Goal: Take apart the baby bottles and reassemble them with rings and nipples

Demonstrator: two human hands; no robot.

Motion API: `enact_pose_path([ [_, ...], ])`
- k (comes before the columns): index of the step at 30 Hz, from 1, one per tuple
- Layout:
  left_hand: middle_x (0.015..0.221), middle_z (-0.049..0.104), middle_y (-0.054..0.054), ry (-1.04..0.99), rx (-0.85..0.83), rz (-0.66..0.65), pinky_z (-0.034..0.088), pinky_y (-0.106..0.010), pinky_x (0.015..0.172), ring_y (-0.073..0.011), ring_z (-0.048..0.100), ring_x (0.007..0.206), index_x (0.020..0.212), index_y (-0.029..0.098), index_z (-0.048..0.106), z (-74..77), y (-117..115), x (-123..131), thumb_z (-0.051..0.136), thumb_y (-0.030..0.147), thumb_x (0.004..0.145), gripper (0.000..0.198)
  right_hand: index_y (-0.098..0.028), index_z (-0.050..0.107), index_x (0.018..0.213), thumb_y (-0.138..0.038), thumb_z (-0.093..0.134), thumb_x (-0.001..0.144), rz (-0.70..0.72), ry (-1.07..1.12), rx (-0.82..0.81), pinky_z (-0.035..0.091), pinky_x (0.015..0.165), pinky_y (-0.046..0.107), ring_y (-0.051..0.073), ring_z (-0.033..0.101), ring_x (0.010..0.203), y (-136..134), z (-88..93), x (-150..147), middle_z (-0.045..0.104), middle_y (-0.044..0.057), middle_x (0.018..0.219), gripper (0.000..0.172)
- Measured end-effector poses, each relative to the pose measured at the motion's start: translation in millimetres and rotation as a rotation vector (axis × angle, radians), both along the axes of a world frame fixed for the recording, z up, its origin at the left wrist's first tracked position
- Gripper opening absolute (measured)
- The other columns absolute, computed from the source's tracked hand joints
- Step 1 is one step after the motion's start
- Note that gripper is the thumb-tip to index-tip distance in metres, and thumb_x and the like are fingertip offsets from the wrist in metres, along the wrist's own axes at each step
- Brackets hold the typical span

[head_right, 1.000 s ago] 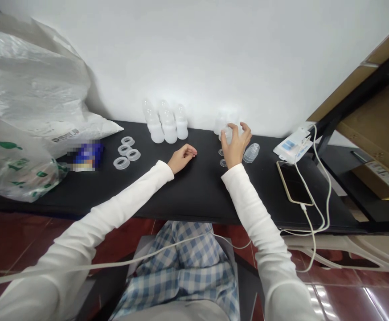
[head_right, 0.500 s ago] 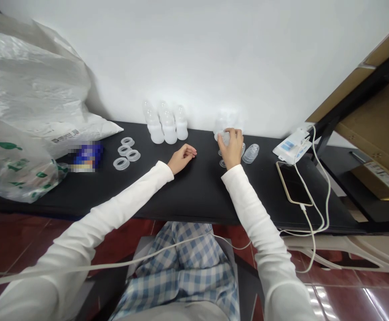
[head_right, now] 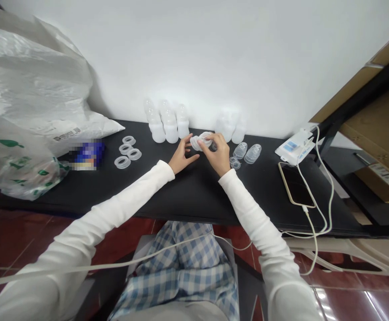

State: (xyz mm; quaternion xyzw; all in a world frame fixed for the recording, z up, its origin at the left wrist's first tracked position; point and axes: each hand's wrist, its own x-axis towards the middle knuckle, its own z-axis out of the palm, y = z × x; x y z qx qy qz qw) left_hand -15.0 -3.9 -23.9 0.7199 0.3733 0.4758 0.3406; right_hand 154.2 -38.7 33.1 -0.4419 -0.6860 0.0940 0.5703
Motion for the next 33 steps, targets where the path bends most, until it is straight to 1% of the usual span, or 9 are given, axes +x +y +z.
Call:
enact_pose_path([
  [2, 0.155, 0.043, -0.015, 0.002, 0.059, 0.020, 0.041, -0.044, 0.112, -0.0286, 0.048, 0.137, 0.146, 0.025, 0.038, 2.8, -2, -1, 0.077, 0.030, 0.078, 0.078, -0.026, 0.061, 0.090, -0.059, 0.066, 0.088, 0.101, 0.063, -0.051, 0.060, 0.092, 0.046, 0.025, 0.067, 0.106, -3, -5.1, -8, 0.064, 0.006, 0.098, 0.033],
  [5, 0.147, 0.053, -0.011, 0.041, 0.078, 0.070, 0.034, -0.047, 0.116, -0.0295, 0.048, 0.137, 0.137, 0.026, 0.048, 9.1, -7, -1, 0.075, 0.029, 0.081, 0.062, -0.030, 0.063, 0.088, -0.064, 0.066, 0.085, 0.177, 0.102, -0.095, 0.062, 0.094, 0.049, 0.027, 0.068, 0.109, -5, -10.5, -15, 0.065, 0.007, 0.100, 0.034],
  [7, 0.139, 0.060, -0.008, 0.069, 0.050, 0.112, 0.034, -0.047, 0.114, -0.0301, 0.052, 0.130, 0.130, 0.027, 0.054, 13.0, -10, -1, 0.075, 0.029, 0.082, 0.053, -0.032, 0.063, 0.088, -0.068, 0.065, 0.084, 0.154, 0.105, -0.110, 0.062, 0.094, 0.052, 0.029, 0.068, 0.109, -4, -11.8, -16, 0.066, 0.009, 0.101, 0.036],
  [10, 0.131, 0.064, -0.006, 0.086, 0.026, 0.182, 0.034, -0.047, 0.110, -0.0319, 0.054, 0.125, 0.124, 0.028, 0.060, 16.7, -13, -1, 0.080, 0.032, 0.077, 0.051, -0.031, 0.062, 0.090, -0.070, 0.061, 0.086, 0.092, 0.133, -0.107, 0.060, 0.094, 0.052, 0.029, 0.067, 0.109, 1, -10.8, -10, 0.068, 0.009, 0.104, 0.039],
  [15, 0.123, 0.064, -0.008, 0.120, 0.020, 0.263, 0.033, -0.049, 0.109, -0.0333, 0.052, 0.122, 0.125, 0.029, 0.063, 18.4, -8, -8, 0.083, 0.034, 0.075, 0.055, -0.027, 0.057, 0.097, -0.065, 0.057, 0.090, -0.035, 0.232, -0.046, 0.059, 0.082, 0.034, 0.019, 0.067, 0.098, 15, -8.5, 10, 0.067, 0.004, 0.106, 0.039],
  [18, 0.124, 0.062, -0.007, 0.170, 0.041, 0.271, 0.031, -0.049, 0.110, -0.0323, 0.051, 0.122, 0.128, 0.031, 0.063, 20.0, -4, -13, 0.082, 0.032, 0.076, 0.055, -0.028, 0.058, 0.100, -0.063, 0.064, 0.086, -0.008, 0.248, -0.076, 0.057, 0.077, 0.031, 0.017, 0.066, 0.095, 19, -9.2, 18, 0.066, 0.003, 0.107, 0.038],
  [24, 0.123, 0.057, -0.009, 0.272, 0.119, 0.284, 0.032, -0.045, 0.107, -0.0328, 0.048, 0.122, 0.133, 0.032, 0.063, 20.7, 0, -19, 0.081, 0.035, 0.077, 0.059, -0.027, 0.061, 0.103, -0.064, 0.072, 0.079, 0.223, 0.188, -0.227, 0.059, 0.083, 0.035, 0.019, 0.068, 0.097, 20, -13.3, 18, 0.069, 0.004, 0.109, 0.045],
  [30, 0.123, 0.055, -0.008, 0.372, 0.218, 0.214, 0.031, -0.043, 0.105, -0.0315, 0.045, 0.120, 0.137, 0.035, 0.062, 19.6, 11, -35, 0.078, 0.040, 0.081, 0.058, -0.026, 0.063, 0.103, -0.063, 0.077, 0.074, 0.295, 0.146, -0.262, 0.058, 0.091, 0.040, 0.021, 0.068, 0.103, 23, -16.2, 25, 0.070, 0.005, 0.111, 0.049],
  [33, 0.122, 0.057, -0.008, 0.427, 0.262, 0.155, 0.030, -0.043, 0.104, -0.0315, 0.044, 0.118, 0.138, 0.036, 0.062, 20.6, 17, -46, 0.079, 0.041, 0.080, 0.060, -0.026, 0.064, 0.100, -0.057, 0.075, 0.079, 0.297, 0.057, -0.224, 0.057, 0.094, 0.041, 0.022, 0.067, 0.106, 22, -18.0, 26, 0.069, 0.005, 0.110, 0.040],
])
